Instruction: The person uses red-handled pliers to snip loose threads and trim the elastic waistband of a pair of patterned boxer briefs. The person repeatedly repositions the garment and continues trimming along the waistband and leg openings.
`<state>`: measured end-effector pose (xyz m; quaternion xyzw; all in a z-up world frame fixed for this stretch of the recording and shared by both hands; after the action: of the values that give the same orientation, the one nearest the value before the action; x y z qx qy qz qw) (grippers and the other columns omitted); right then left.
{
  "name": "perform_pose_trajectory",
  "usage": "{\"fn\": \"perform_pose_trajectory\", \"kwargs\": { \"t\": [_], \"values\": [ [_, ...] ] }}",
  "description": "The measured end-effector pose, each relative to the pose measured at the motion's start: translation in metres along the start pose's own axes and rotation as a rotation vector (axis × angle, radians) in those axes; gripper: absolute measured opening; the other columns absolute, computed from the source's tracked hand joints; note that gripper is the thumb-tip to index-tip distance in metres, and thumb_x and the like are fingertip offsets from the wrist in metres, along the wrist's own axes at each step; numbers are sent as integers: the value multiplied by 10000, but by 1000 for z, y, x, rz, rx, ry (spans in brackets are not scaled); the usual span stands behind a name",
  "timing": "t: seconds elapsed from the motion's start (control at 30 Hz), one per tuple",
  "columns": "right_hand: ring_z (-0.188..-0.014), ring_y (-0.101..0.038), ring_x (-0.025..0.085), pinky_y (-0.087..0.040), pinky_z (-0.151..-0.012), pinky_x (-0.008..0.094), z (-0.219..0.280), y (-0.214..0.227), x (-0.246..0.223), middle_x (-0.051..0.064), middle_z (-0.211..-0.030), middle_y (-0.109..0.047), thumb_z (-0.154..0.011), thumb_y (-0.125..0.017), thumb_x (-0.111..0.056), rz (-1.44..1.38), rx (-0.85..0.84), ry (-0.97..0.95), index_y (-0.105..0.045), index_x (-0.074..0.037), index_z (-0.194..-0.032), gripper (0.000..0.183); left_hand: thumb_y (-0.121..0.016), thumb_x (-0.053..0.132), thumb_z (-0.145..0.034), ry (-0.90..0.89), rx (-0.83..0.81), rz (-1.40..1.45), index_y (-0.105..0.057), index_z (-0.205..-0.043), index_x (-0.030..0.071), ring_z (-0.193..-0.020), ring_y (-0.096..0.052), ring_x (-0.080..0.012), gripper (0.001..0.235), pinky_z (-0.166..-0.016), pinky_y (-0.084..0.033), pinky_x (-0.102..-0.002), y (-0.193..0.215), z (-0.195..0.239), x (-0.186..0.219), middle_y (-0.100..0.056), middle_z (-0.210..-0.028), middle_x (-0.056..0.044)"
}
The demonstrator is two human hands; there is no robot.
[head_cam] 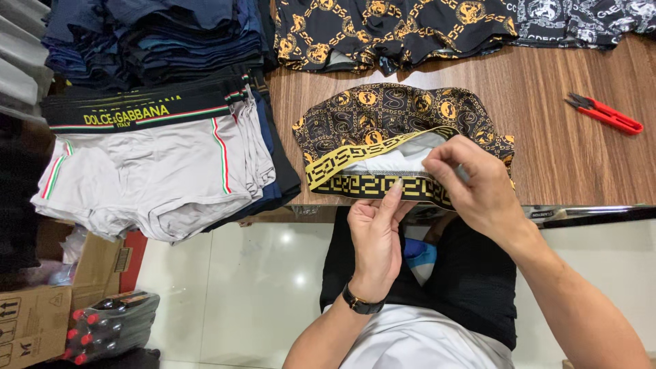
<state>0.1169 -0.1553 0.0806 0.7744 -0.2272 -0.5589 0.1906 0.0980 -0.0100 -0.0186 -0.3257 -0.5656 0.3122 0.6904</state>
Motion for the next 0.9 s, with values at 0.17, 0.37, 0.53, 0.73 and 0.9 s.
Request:
{"fn": "perform_pose_trajectory", "kwargs": {
  "t": [0.17, 0.37, 0.53, 0.73, 0.9],
  "values": [
    [-868, -678, 186, -538, -764, 299, 5, 5, -14, 88, -987, -689, -953, -724, -54, 6, 40, 73, -722, 3, -1050, 112, -699, 69, -1014, -7, 3, -5, -729, -1081, -23, -914, -733, -149, 118, -898, -611, -349, 3, 0, 0, -761, -1027, -101],
    [-828, -683, 175, -537, -719, 295, 9, -5, -16, 95, -949, -682, -922, -746, -50, 50, 29, 126, -704, 7, -995, 102, -740, 2, -956, -41, 21, -111, -709, -1135, -43, -931, -712, -124, 186, -898, -592, -310, 2, 3, 6, -760, -1084, -103],
    [-810, -648, 162, -529, -728, 292, 10, -10, 7, 102, -946, -625, -1028, -649, -23, -22, -6, -12, -626, 28, -1019, 56, -729, 12, -962, -23, 4, -110, -705, -1142, -44, -936, -730, -147, 190, -920, -603, -326, -1, 4, 11, -759, -1078, -121],
    [-860, -674, 182, -541, -735, 294, 15, -4, -14, 123, -1019, -669, -915, -740, -43, -17, 55, 127, -714, 25, -1062, 164, -716, 12, -972, -7, 0, -116, -691, -1167, -53, -957, -724, -148, 207, -925, -597, -339, -3, 4, 11, -749, -1111, -128],
    [-850, -687, 184, -536, -727, 290, 11, -9, -14, 103, -980, -679, -936, -740, -34, 16, 30, 121, -708, 16, -1001, 88, -645, -8, -1017, -5, -76, -110, -644, -1183, -70, -995, -728, -180, 178, -967, -598, -373, -10, 9, 12, -740, -1133, -144]
  ]
}}
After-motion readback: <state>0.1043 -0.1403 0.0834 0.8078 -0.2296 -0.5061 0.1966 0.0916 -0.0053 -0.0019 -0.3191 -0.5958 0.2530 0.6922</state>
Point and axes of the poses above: each hand's wrist, its own z-axis away from the middle knuckle, its own y-axis out of the back of the hand, x = y × z, the point moved 10 cm from there along -z, towards the middle knuckle
